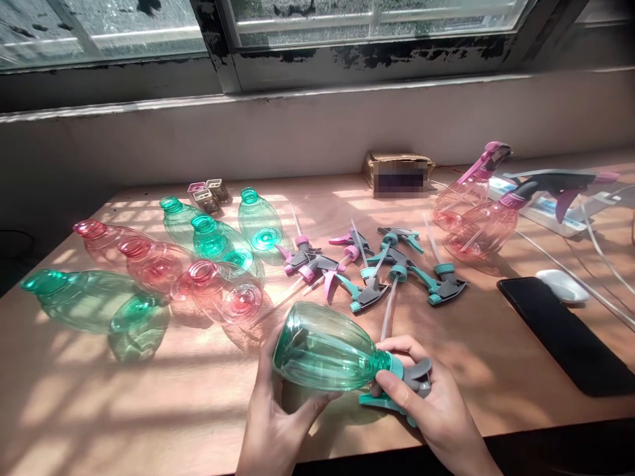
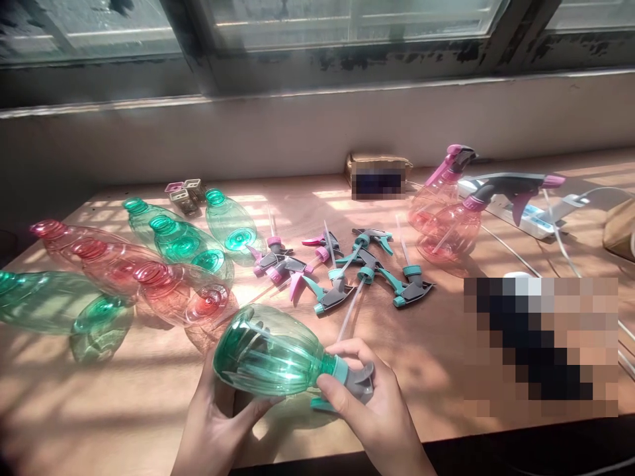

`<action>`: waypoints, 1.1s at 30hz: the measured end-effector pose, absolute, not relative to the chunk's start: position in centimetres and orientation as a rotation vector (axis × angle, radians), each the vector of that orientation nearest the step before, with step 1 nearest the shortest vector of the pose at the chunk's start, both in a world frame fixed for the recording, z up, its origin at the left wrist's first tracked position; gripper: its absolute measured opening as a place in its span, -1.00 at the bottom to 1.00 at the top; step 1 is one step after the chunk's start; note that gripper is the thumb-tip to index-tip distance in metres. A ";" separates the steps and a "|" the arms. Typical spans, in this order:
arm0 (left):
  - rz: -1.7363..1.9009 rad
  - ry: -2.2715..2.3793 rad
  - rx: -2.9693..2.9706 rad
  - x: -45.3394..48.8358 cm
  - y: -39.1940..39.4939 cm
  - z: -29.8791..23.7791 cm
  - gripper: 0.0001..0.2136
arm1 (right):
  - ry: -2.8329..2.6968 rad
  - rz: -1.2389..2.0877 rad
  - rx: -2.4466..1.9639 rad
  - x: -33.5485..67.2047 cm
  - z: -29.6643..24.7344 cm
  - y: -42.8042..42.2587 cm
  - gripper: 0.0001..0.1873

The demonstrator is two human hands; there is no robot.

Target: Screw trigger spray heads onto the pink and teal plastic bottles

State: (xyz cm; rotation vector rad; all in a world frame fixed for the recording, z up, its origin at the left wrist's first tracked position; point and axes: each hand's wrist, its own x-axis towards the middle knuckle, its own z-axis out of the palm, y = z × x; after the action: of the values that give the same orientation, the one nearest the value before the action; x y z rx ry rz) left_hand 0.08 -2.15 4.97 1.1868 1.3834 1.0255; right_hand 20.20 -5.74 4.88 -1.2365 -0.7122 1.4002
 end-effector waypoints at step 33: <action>1.205 1.309 1.057 0.5 -2.8 4.4 -0.19 | -0.882 1.315 -1.240 20.2 3.0 -5.7 -0.54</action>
State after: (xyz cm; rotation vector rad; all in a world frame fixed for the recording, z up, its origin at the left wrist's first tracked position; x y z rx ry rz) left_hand 0.48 -2.78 4.41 1.0567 1.3094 1.2048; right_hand 20.19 -5.68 3.03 -1.2404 -0.8824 1.3146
